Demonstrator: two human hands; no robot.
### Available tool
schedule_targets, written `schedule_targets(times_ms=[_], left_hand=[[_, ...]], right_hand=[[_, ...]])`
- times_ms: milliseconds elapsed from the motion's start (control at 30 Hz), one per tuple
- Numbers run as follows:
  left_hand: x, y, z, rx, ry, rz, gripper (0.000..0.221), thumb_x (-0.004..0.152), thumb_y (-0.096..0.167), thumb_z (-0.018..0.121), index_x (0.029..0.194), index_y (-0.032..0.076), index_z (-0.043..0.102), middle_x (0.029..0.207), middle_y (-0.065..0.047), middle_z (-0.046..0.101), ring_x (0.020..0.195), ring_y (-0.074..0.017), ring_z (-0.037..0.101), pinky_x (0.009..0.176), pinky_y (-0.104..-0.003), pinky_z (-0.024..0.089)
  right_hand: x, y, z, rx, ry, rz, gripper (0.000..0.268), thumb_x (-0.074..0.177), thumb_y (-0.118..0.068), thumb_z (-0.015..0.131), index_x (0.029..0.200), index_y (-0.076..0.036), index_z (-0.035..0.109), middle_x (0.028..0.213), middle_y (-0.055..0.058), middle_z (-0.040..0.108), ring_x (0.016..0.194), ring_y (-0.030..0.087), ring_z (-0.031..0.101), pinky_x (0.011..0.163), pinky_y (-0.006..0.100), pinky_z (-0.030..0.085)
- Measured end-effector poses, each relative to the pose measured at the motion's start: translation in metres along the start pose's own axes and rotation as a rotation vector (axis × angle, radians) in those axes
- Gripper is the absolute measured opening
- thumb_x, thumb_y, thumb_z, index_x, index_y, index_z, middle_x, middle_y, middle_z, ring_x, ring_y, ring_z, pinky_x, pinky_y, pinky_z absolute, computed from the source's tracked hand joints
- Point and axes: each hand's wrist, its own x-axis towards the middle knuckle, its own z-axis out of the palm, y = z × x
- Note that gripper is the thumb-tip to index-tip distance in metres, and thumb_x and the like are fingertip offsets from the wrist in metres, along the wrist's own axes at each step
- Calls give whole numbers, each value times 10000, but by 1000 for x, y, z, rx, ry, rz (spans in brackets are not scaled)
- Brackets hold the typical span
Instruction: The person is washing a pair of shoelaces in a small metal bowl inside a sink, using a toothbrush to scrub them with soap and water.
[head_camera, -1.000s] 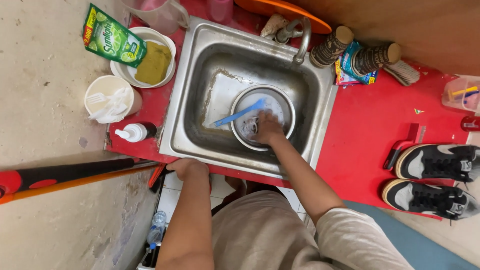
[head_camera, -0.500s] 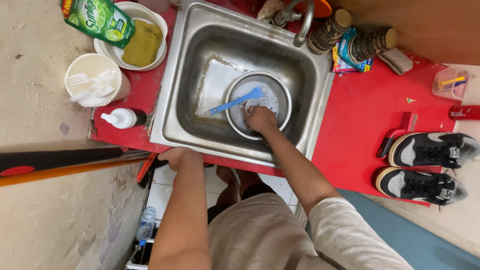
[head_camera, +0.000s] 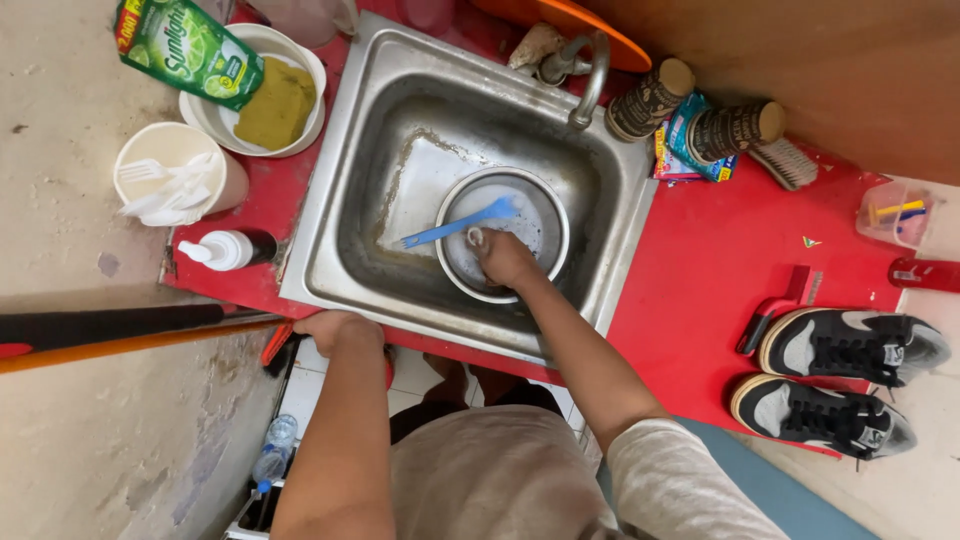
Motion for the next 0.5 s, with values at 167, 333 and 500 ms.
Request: schedule_targets(times_ms=[167,333,500], left_hand=[[-4,-9,3,-25,-3,42,919,884,695,365,1516,36,457,1544,-164,490,1450,-324,453,1202,-514,366],[0,-16,0,4,-19,77,907,886,684,385,1533,49,435,1571,-143,465,1464,-303,441,1210,-491,364],[-13,-17,0,-9,-26,94,945,868,716,381,1533,45,419,1568,-147,467,1461,-321,441,1210,-520,361]], right_hand=[[18,31,-18,-63,-14,-4,560,970,-584,515,957,-75,747,937,187,759,1015,388,704,937,485,527],[16,57,-25,-152,-51,-284,488,947,-392,648,1355,-126,670,1151,172,698,1171,421,611,1082,610,424],[34,77,-1,-355,136,-27,712,948,-535,641,1468,-70,497,1354,245,537,1260,434,549,916,581,555]])
